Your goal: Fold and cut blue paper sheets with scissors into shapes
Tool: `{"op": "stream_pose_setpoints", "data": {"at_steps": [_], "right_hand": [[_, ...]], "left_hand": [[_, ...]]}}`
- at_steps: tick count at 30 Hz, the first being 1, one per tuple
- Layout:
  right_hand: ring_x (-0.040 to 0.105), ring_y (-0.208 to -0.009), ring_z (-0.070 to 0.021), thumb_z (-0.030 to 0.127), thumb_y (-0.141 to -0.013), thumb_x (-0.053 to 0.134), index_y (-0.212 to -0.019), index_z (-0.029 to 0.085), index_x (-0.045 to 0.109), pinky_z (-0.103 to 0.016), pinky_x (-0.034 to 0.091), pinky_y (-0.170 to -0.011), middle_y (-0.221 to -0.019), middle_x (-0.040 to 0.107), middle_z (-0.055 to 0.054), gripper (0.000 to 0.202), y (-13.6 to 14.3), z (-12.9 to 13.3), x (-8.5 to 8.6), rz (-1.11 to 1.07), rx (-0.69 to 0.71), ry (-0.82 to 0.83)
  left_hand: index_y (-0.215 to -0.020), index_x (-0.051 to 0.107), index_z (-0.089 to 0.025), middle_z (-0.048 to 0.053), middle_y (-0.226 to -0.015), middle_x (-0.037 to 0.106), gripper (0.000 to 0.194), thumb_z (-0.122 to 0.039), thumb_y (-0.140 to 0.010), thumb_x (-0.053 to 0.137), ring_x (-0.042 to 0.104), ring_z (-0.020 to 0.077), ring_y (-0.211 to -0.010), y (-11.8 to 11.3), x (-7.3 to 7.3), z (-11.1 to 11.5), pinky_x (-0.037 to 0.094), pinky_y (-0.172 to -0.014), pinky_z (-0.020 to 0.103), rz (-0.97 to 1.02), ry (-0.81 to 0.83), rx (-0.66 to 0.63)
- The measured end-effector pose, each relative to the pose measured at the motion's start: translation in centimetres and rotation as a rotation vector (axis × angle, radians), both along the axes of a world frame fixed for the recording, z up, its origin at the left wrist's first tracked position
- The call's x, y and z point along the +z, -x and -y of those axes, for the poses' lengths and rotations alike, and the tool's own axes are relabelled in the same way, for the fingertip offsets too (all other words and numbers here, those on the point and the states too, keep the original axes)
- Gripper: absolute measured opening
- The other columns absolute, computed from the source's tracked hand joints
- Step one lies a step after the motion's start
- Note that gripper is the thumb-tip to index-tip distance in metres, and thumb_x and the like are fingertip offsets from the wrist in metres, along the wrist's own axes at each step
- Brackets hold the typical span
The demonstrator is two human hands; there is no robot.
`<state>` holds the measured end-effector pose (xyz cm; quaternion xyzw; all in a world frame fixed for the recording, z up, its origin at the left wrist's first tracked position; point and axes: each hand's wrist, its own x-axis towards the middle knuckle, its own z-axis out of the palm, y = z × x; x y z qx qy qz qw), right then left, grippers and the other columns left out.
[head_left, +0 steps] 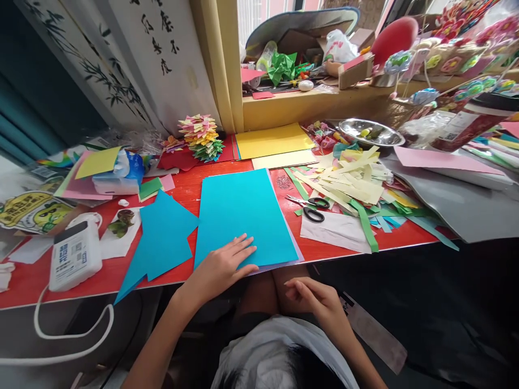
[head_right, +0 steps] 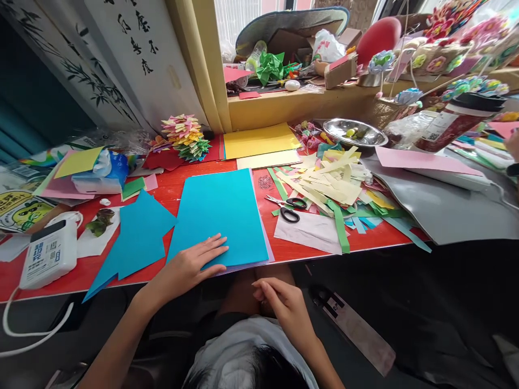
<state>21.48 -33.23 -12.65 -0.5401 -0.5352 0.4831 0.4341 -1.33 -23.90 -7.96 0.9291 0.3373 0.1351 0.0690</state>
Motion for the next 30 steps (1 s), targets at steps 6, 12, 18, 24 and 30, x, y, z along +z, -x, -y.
{"op": "stream_pose_setpoints", "data": {"at_steps": [6, 12, 18, 24, 30], "right_hand": [[0.060, -0.070, -0.0145, 0.037, -0.089, 0.050, -0.086, 0.018, 0.068, -0.023, 0.047, -0.065, -0.074, 0.067, -0.003, 0.027, -0.5, -0.5, -0.1, -0.117, -0.049, 0.023], [0.060, -0.070, -0.0135, 0.036, -0.089, 0.050, -0.086, 0.019, 0.069, -0.022, 0.046, -0.066, -0.074, 0.067, -0.002, 0.025, -0.8, -0.4, -0.3, -0.094, -0.048, 0.028], [0.060, -0.071, -0.0131, 0.036, -0.089, 0.050, -0.087, 0.019, 0.068, -0.021, 0.046, -0.066, -0.075, 0.067, -0.001, 0.026, -0.9, -0.3, -0.7, -0.100, -0.049, 0.038], [0.060, -0.069, -0.0122, 0.036, -0.089, 0.050, -0.086, 0.019, 0.068, -0.020, 0.046, -0.065, -0.074, 0.066, -0.001, 0.025, -1.0, -0.1, -0.4, -0.099, -0.053, 0.030], [0.062, -0.072, -0.0125, 0.032, -0.091, 0.048, -0.088, 0.020, 0.067, -0.020, 0.048, -0.066, -0.077, 0.067, -0.001, 0.023, -1.2, -0.1, 0.6, -0.044, -0.015, -0.061]], "left_hand": [[-0.137, 0.036, -0.018, 0.008, -0.123, 0.060, 0.044, -0.015, -0.093, 0.036, 0.061, 0.0162, -0.105, -0.2, 0.0, 0.3, 0.054, -0.080, 0.025, -0.007, -0.190, 0.016], [-0.121, 0.056, -0.017, 0.015, -0.127, 0.055, 0.035, -0.030, -0.091, 0.043, 0.053, 0.0270, -0.116, -1.6, -0.8, 1.0, 0.050, -0.088, 0.038, -0.115, -0.288, 0.030], [-0.124, 0.053, -0.015, 0.017, -0.114, 0.063, 0.049, -0.047, -0.088, 0.042, 0.056, 0.0286, -0.112, -1.9, -0.9, 0.6, 0.053, -0.082, 0.038, -0.126, -0.215, 0.129], [-0.120, 0.057, -0.016, 0.014, -0.117, 0.062, 0.040, -0.039, -0.091, 0.041, 0.058, 0.0258, -0.110, -1.6, -0.3, 0.5, 0.053, -0.082, 0.036, -0.130, -0.197, 0.069], [-0.142, 0.025, -0.032, 0.006, -0.144, 0.037, 0.052, -0.039, -0.092, 0.038, 0.030, 0.0244, -0.134, -2.2, 0.1, 0.6, 0.037, -0.104, 0.043, -0.150, -0.058, -0.030]]}}
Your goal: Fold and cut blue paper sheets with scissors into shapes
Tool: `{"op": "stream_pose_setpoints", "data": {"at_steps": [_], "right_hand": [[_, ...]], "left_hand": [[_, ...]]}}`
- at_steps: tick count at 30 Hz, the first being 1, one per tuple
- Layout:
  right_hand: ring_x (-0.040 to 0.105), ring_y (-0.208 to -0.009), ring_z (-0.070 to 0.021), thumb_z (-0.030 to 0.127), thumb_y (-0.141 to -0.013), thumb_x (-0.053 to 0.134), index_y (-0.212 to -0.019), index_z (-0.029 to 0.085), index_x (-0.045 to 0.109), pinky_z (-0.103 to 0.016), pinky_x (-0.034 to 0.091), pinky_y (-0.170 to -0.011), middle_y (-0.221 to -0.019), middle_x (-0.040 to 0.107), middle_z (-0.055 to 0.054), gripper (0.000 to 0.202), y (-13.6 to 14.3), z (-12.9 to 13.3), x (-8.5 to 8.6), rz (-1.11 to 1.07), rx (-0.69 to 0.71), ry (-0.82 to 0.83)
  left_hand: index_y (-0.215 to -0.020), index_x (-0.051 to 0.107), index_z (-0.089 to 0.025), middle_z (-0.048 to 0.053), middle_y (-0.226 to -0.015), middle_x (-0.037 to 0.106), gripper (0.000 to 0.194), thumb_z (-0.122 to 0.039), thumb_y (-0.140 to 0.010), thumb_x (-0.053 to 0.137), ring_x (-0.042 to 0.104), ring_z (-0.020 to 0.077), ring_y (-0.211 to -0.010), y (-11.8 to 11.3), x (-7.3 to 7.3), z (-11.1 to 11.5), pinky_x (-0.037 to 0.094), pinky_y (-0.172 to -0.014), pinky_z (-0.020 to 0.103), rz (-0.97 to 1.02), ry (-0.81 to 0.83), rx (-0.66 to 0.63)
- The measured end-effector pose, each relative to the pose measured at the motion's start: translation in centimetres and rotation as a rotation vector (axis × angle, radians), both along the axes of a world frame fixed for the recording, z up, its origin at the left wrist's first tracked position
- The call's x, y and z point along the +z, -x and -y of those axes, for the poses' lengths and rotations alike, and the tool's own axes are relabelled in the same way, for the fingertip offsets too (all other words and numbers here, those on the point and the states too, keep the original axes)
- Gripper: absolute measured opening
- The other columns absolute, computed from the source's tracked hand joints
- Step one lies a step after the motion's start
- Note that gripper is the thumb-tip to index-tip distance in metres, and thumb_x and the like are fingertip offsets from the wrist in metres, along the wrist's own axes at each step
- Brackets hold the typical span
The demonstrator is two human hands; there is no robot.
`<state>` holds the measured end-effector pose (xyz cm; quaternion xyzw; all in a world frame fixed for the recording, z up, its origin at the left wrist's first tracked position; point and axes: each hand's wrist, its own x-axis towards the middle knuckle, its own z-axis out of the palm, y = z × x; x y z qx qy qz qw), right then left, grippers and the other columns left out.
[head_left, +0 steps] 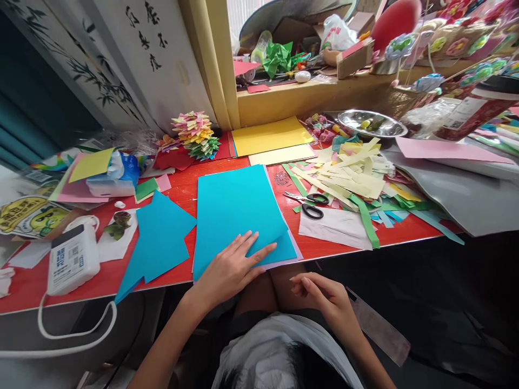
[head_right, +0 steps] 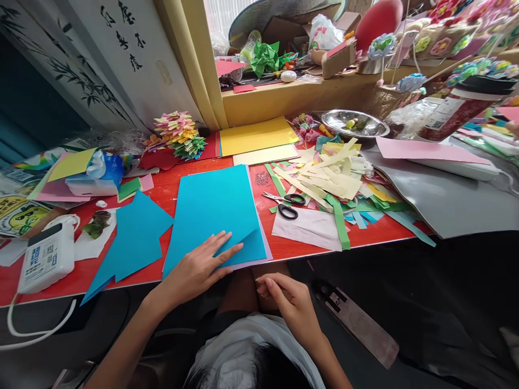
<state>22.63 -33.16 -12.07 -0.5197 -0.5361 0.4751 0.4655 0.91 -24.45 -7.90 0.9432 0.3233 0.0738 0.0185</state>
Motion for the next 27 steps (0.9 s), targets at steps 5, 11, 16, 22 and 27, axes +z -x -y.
{"op": "stream_pose_setpoints", "data": {"at_steps": [5, 11, 16, 22, 27], "right_hand": [[0.064, -0.075, -0.0113, 0.024, -0.091, 0.046, -0.092, 0.021, 0.066, -0.018, 0.047, -0.068, -0.081, 0.069, 0.000, 0.020, 0.3, -0.5, 1.4, 0.124, 0.120, -0.165], [0.064, -0.072, -0.0105, 0.022, -0.091, 0.045, -0.091, 0.021, 0.066, -0.018, 0.046, -0.066, -0.077, 0.068, 0.000, 0.020, 1.7, -1.4, 2.6, 0.115, 0.228, -0.223], [0.062, -0.070, -0.0118, 0.027, -0.092, 0.045, -0.089, 0.019, 0.067, -0.019, 0.046, -0.064, -0.075, 0.067, -0.002, 0.024, 3.5, -1.7, 3.2, 0.043, 0.316, -0.145], [0.062, -0.070, -0.0133, 0.037, -0.091, 0.044, -0.087, 0.017, 0.068, -0.020, 0.047, -0.062, -0.074, 0.067, -0.004, 0.031, 5.7, -1.7, 3.0, -0.054, 0.471, 0.037], [0.062, -0.073, -0.0141, 0.041, -0.090, 0.046, -0.092, 0.016, 0.067, -0.023, 0.048, -0.065, -0.079, 0.067, -0.005, 0.033, 6.9, -1.8, 2.7, -0.119, 0.545, 0.151]], "left_hand": [[-0.145, 0.015, -0.026, 0.006, -0.148, 0.029, 0.060, -0.044, -0.092, 0.036, 0.022, 0.0202, -0.138, 3.4, 1.0, 0.6, 0.031, -0.109, 0.039, 0.180, 0.009, 0.318], [-0.139, 0.029, -0.004, 0.024, -0.147, 0.023, 0.089, -0.070, -0.080, 0.029, 0.016, 0.0365, -0.137, 11.2, -1.7, 2.2, 0.027, -0.105, 0.056, 0.097, -0.196, 0.889], [-0.130, 0.046, -0.012, 0.017, -0.132, 0.051, 0.067, -0.060, -0.086, 0.029, 0.047, 0.0291, -0.123, 12.4, -3.1, 4.1, 0.050, -0.089, 0.041, 0.013, -0.282, 0.807], [-0.125, 0.053, -0.017, 0.012, -0.127, 0.056, 0.046, -0.044, -0.089, 0.044, 0.056, 0.0278, -0.112, 13.9, -2.1, 5.3, 0.055, -0.078, 0.035, -0.093, -0.467, 0.495], [-0.131, 0.047, -0.018, 0.006, -0.113, 0.066, 0.047, -0.009, -0.085, 0.051, 0.064, 0.0204, -0.100, 14.6, -1.6, 6.4, 0.051, -0.085, 0.030, 0.073, -0.634, 0.466]]}}
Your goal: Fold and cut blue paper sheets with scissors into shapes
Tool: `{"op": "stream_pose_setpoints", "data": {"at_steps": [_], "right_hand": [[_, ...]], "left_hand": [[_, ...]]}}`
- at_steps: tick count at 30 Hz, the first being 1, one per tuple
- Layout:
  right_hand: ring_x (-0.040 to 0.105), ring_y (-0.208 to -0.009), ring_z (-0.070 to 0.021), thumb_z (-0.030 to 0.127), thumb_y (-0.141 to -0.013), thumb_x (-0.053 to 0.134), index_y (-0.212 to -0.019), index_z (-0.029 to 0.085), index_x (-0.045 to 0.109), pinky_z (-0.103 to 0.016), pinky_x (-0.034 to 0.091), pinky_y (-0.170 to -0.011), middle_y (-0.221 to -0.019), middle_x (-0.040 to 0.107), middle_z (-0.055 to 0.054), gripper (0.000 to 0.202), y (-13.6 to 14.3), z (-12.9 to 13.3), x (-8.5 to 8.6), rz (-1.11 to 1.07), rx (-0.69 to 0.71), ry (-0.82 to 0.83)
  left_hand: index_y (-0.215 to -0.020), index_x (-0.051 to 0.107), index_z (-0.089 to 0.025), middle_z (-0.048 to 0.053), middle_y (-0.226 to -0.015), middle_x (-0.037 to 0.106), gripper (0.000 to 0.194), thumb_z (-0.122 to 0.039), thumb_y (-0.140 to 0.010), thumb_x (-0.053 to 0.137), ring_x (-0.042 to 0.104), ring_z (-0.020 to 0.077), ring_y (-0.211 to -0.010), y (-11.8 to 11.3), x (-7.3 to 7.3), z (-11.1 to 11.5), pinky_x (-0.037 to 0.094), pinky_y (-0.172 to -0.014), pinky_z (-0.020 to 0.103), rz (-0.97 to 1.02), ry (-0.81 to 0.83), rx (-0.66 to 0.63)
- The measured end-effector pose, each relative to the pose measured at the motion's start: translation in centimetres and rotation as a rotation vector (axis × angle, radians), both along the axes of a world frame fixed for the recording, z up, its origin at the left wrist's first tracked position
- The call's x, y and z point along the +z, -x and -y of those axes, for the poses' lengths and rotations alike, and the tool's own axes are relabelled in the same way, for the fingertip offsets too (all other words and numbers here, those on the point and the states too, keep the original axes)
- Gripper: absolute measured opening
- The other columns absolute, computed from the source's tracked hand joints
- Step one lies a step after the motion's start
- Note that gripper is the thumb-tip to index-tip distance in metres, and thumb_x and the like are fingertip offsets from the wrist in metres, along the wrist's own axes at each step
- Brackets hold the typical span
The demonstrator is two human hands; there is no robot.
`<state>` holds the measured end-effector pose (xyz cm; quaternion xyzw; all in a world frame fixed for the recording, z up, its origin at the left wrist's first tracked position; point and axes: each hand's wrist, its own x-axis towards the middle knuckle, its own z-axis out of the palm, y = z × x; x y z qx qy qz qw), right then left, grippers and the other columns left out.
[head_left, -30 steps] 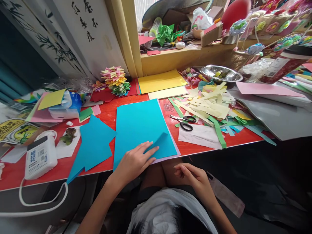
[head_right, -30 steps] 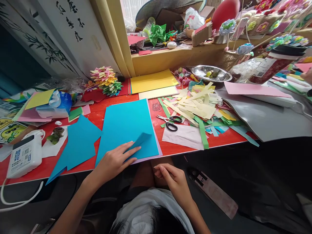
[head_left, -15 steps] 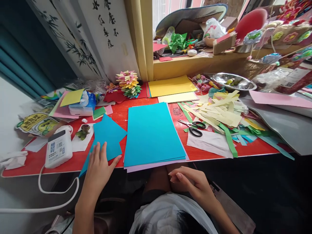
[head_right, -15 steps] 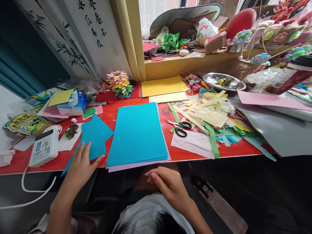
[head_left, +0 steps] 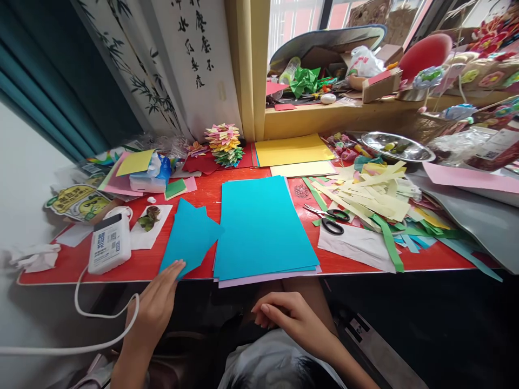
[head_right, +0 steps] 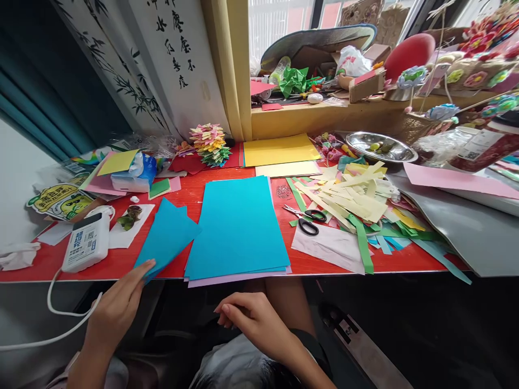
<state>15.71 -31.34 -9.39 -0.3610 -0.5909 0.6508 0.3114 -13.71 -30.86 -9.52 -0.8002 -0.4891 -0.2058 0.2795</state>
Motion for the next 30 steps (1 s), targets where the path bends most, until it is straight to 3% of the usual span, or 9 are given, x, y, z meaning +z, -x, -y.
{"op": "stream_pose_setpoints", "data": {"at_steps": [3, 7, 10, 13, 15, 17, 23, 27, 30], "right_hand": [[0.063, -0.075, -0.0144, 0.046, -0.088, 0.048, -0.099, 0.016, 0.065, -0.024, 0.049, -0.065, -0.087, 0.067, -0.007, 0.037, 0.6, -0.1, 0.0, -0.114, 0.028, 0.104], [0.062, -0.063, -0.0158, 0.061, -0.082, 0.046, -0.101, 0.016, 0.062, -0.026, 0.051, -0.055, -0.076, 0.065, -0.005, 0.052, 0.7, -0.5, -0.2, -0.156, -0.114, 0.231], [0.061, -0.062, -0.0173, 0.058, -0.080, 0.050, -0.085, 0.017, 0.065, -0.026, 0.051, -0.054, -0.068, 0.064, -0.003, 0.044, -0.3, -1.1, -0.4, 0.028, -0.327, 0.162], [0.063, -0.066, -0.0207, 0.054, -0.080, 0.054, -0.088, 0.018, 0.067, -0.030, 0.053, -0.055, -0.073, 0.067, -0.005, 0.038, -2.3, -1.8, 0.0, 0.098, -0.400, 0.150], [0.064, -0.069, -0.0228, 0.052, -0.080, 0.054, -0.094, 0.018, 0.066, -0.032, 0.054, -0.058, -0.080, 0.069, -0.007, 0.039, -4.0, -2.3, 0.6, 0.095, -0.410, 0.185], [0.065, -0.074, -0.0247, 0.050, -0.080, 0.055, -0.101, 0.018, 0.065, -0.035, 0.055, -0.063, -0.089, 0.069, -0.009, 0.040, -5.6, -3.1, 1.4, 0.079, -0.385, 0.206], [0.064, -0.073, -0.0236, 0.052, -0.079, 0.055, -0.096, 0.019, 0.065, -0.031, 0.051, -0.057, -0.084, 0.068, -0.006, 0.038, -7.7, -6.9, 2.8, 0.249, -0.337, 0.082], [0.059, -0.063, -0.0222, 0.051, -0.083, 0.047, -0.080, 0.018, 0.062, -0.031, 0.043, -0.052, -0.070, 0.063, -0.005, 0.036, -6.3, -9.7, 2.2, 0.592, -0.332, -0.202], [0.058, -0.070, -0.0263, 0.042, -0.085, 0.049, -0.092, 0.016, 0.060, -0.035, 0.042, -0.057, -0.077, 0.062, -0.010, 0.030, -5.1, -10.7, 1.3, 0.974, -0.439, -0.456]], "left_hand": [[-0.129, 0.049, -0.016, 0.007, -0.103, 0.070, 0.050, -0.004, -0.081, 0.054, 0.067, 0.0194, -0.090, -2.3, 0.2, 1.1, 0.052, -0.078, 0.027, 0.116, -0.222, 0.089], [-0.128, 0.048, -0.009, 0.014, -0.114, 0.064, 0.040, -0.010, -0.092, 0.032, 0.057, 0.0219, -0.112, -7.4, 0.6, 2.3, 0.049, -0.090, 0.031, 0.010, 0.039, -0.360], [-0.126, 0.050, -0.009, 0.013, -0.122, 0.060, 0.039, -0.016, -0.093, 0.031, 0.048, 0.0247, -0.122, -9.5, 0.6, 2.3, 0.044, -0.099, 0.036, -0.069, 0.175, -0.514], [-0.136, 0.039, -0.013, 0.012, -0.133, 0.050, 0.046, -0.020, -0.090, 0.043, 0.038, 0.0283, -0.130, -8.4, 0.1, 1.6, 0.039, -0.104, 0.043, -0.035, 0.185, -0.247], [-0.141, 0.029, -0.013, 0.017, -0.140, 0.040, 0.060, -0.027, -0.087, 0.052, 0.030, 0.0336, -0.133, -6.1, -0.4, 1.0, 0.036, -0.104, 0.050, 0.019, 0.160, 0.062], [-0.143, 0.023, -0.014, 0.020, -0.144, 0.031, 0.067, -0.035, -0.086, 0.052, 0.026, 0.0363, -0.134, -3.5, -0.8, 0.8, 0.035, -0.102, 0.055, 0.081, 0.160, 0.225], [-0.137, 0.035, -0.023, 0.014, -0.136, 0.047, 0.048, -0.036, -0.092, 0.038, 0.048, 0.0299, -0.121, 1.2, -1.9, 1.1, 0.047, -0.092, 0.045, 0.154, 0.183, 0.282], [-0.133, 0.041, -0.016, 0.015, -0.118, 0.061, 0.043, -0.029, -0.092, 0.036, 0.064, 0.0268, -0.096, 1.0, -1.8, 1.1, 0.052, -0.075, 0.036, 0.139, 0.185, 0.406], [-0.123, 0.052, -0.014, 0.014, -0.099, 0.068, 0.036, -0.025, -0.092, 0.037, 0.066, 0.0251, -0.078, 0.0, -1.0, 1.2, 0.049, -0.062, 0.032, 0.203, 0.098, 0.536]]}}
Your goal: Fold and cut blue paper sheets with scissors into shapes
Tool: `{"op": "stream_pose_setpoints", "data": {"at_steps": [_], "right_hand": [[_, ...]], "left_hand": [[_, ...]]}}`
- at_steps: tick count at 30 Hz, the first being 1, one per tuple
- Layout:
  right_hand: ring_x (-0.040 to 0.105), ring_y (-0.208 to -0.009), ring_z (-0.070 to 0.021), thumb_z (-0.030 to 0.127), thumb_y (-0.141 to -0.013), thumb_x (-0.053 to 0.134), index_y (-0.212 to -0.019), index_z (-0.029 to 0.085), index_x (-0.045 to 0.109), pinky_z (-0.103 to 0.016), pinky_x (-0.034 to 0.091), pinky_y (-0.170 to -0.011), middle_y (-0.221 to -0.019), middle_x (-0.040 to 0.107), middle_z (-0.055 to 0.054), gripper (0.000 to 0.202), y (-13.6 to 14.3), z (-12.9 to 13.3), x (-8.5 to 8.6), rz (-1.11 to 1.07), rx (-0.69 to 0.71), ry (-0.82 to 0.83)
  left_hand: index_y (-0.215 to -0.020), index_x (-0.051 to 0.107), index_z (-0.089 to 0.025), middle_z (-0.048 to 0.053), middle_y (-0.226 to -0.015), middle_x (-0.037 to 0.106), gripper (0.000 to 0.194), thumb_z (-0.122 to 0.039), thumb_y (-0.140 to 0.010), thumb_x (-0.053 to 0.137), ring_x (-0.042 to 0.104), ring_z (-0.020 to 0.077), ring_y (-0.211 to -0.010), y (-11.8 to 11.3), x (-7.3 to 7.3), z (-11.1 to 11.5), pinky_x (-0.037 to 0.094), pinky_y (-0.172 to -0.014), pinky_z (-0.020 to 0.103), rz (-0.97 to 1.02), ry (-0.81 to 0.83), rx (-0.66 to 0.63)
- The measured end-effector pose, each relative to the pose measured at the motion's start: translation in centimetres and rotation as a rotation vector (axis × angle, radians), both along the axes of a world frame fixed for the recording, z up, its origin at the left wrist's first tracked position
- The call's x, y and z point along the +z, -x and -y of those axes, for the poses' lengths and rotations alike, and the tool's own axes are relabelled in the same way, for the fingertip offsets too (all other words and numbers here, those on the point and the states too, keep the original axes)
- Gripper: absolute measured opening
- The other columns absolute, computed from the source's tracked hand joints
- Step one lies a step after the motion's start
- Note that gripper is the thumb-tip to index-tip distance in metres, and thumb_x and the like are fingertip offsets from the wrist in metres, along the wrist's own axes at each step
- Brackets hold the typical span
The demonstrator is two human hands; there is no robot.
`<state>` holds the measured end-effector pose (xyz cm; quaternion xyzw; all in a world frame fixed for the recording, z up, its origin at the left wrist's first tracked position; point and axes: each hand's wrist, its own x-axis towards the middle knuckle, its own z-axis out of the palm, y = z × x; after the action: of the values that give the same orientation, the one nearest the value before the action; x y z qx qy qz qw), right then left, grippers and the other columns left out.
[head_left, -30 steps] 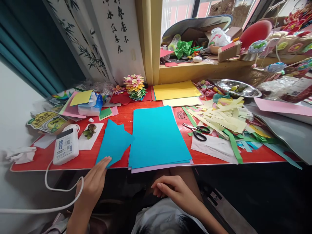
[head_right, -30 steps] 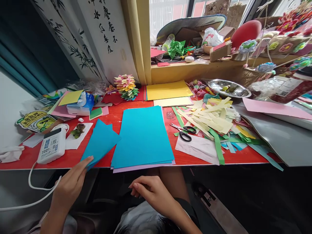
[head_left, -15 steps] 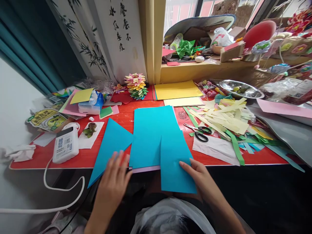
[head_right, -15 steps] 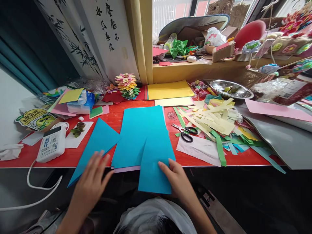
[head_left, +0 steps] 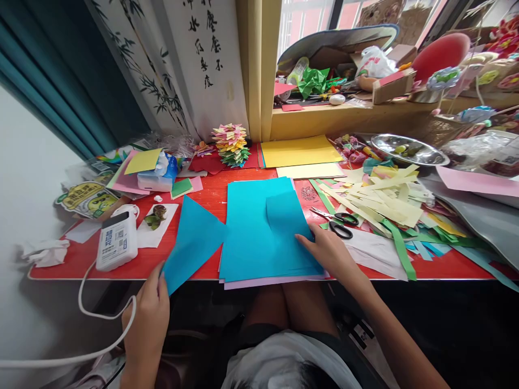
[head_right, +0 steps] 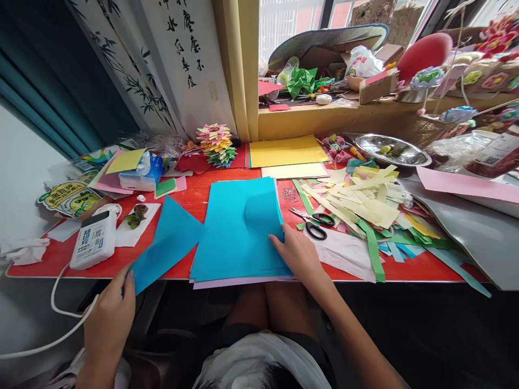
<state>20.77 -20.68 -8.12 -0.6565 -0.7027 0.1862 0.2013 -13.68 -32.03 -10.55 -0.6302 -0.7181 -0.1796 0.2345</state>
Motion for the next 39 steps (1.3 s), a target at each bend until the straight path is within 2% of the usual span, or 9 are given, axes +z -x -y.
{"op": "stream_pose_setpoints", "data": {"at_steps": [2, 5, 9, 11, 16, 22, 28, 35, 39], "right_hand": [[0.056, -0.087, -0.0311, 0.038, -0.084, 0.051, -0.109, 0.014, 0.056, -0.039, 0.044, -0.066, -0.094, 0.060, -0.015, 0.035, 0.7, 0.1, -0.5, 0.104, -0.071, -0.207], [0.049, -0.106, -0.0322, 0.040, -0.086, 0.049, -0.120, 0.014, 0.050, -0.045, 0.042, -0.085, -0.112, 0.054, -0.018, 0.043, 1.5, 1.2, -0.3, -0.035, -0.103, -0.465], [0.053, -0.109, -0.0253, 0.049, -0.085, 0.050, -0.127, 0.022, 0.045, -0.040, 0.046, -0.089, -0.127, 0.050, -0.012, 0.050, 2.4, 2.7, 1.2, -0.562, 0.043, -0.166], [0.050, -0.116, -0.0241, 0.052, -0.082, 0.052, -0.129, 0.024, 0.045, -0.036, 0.048, -0.090, -0.133, 0.048, -0.010, 0.054, 2.6, 3.0, 2.2, -0.797, 0.122, 0.032], [0.060, -0.106, -0.0248, 0.044, -0.080, 0.058, -0.130, 0.022, 0.048, -0.033, 0.054, -0.078, -0.127, 0.056, -0.008, 0.056, 1.8, 1.8, 4.0, -1.176, 0.193, 0.365], [0.059, -0.108, -0.0272, 0.051, -0.083, 0.050, -0.121, 0.022, 0.058, -0.037, 0.053, -0.078, -0.123, 0.059, -0.009, 0.049, -0.7, 1.4, 5.3, -1.354, 0.120, 0.405], [0.064, -0.079, -0.0197, 0.041, -0.074, 0.064, -0.112, 0.025, 0.063, -0.027, 0.050, -0.058, -0.093, 0.068, -0.004, 0.041, -2.2, 1.7, 6.8, -1.219, 0.027, 0.307], [0.051, -0.057, -0.0082, 0.017, -0.071, 0.059, -0.085, 0.020, 0.065, -0.018, 0.042, -0.049, -0.064, 0.054, 0.004, 0.016, -3.0, 0.8, 6.1, -1.192, 0.014, 0.380], [0.057, -0.065, -0.0119, 0.021, -0.072, 0.063, -0.100, 0.022, 0.065, -0.021, 0.047, -0.055, -0.079, 0.064, 0.000, 0.028, -2.9, 0.7, 5.6, -1.162, -0.036, 0.408]], "left_hand": [[-0.115, 0.059, -0.015, 0.011, -0.083, 0.069, 0.032, -0.027, -0.090, 0.044, 0.063, 0.0228, -0.067, -0.8, 0.5, 0.2, 0.045, -0.056, 0.030, 0.085, -0.178, 0.117], [-0.100, 0.067, -0.015, 0.005, -0.062, 0.061, 0.026, -0.030, -0.084, 0.054, 0.053, 0.0187, -0.056, -2.1, 1.1, 0.4, 0.039, -0.053, 0.029, 0.268, -0.409, 0.233], [-0.071, 0.066, -0.017, -0.003, -0.049, 0.044, 0.018, -0.034, -0.075, 0.065, 0.038, 0.0116, -0.047, -4.7, 1.9, -0.1, 0.033, -0.049, 0.028, 0.698, -0.685, 0.207], [-0.067, 0.065, -0.017, -0.003, -0.053, 0.049, 0.020, -0.036, -0.070, 0.069, 0.042, 0.0113, -0.051, -6.4, 2.5, -0.6, 0.037, -0.050, 0.027, 0.983, -0.753, 0.125], [-0.080, 0.067, -0.016, -0.001, -0.071, 0.060, 0.022, -0.035, -0.068, 0.071, 0.051, 0.0121, -0.065, -9.6, 3.2, -1.2, 0.045, -0.059, 0.023, 1.340, -0.492, -0.031], [-0.075, 0.062, -0.017, -0.005, -0.057, 0.048, 0.017, -0.034, -0.075, 0.065, 0.041, 0.0075, -0.051, -11.5, 2.1, -1.1, 0.037, -0.048, 0.018, 1.265, -0.348, -0.090], [-0.090, 0.062, -0.019, -0.003, -0.064, 0.055, 0.020, -0.035, -0.077, 0.063, 0.051, 0.0091, -0.057, -12.6, 1.6, -0.6, 0.043, -0.056, 0.018, 1.163, -0.165, -0.158], [-0.103, 0.060, -0.019, 0.006, -0.105, 0.066, 0.041, -0.046, -0.073, 0.065, 0.062, 0.0241, -0.095, -11.0, 4.6, -4.7, 0.054, -0.075, 0.031, 1.437, 0.450, -0.307], [-0.104, 0.061, -0.017, 0.010, -0.110, 0.065, 0.047, -0.048, -0.069, 0.067, 0.064, 0.0281, -0.093, -10.6, 5.5, -6.5, 0.056, -0.074, 0.038, 1.491, 0.575, -0.258]]}}
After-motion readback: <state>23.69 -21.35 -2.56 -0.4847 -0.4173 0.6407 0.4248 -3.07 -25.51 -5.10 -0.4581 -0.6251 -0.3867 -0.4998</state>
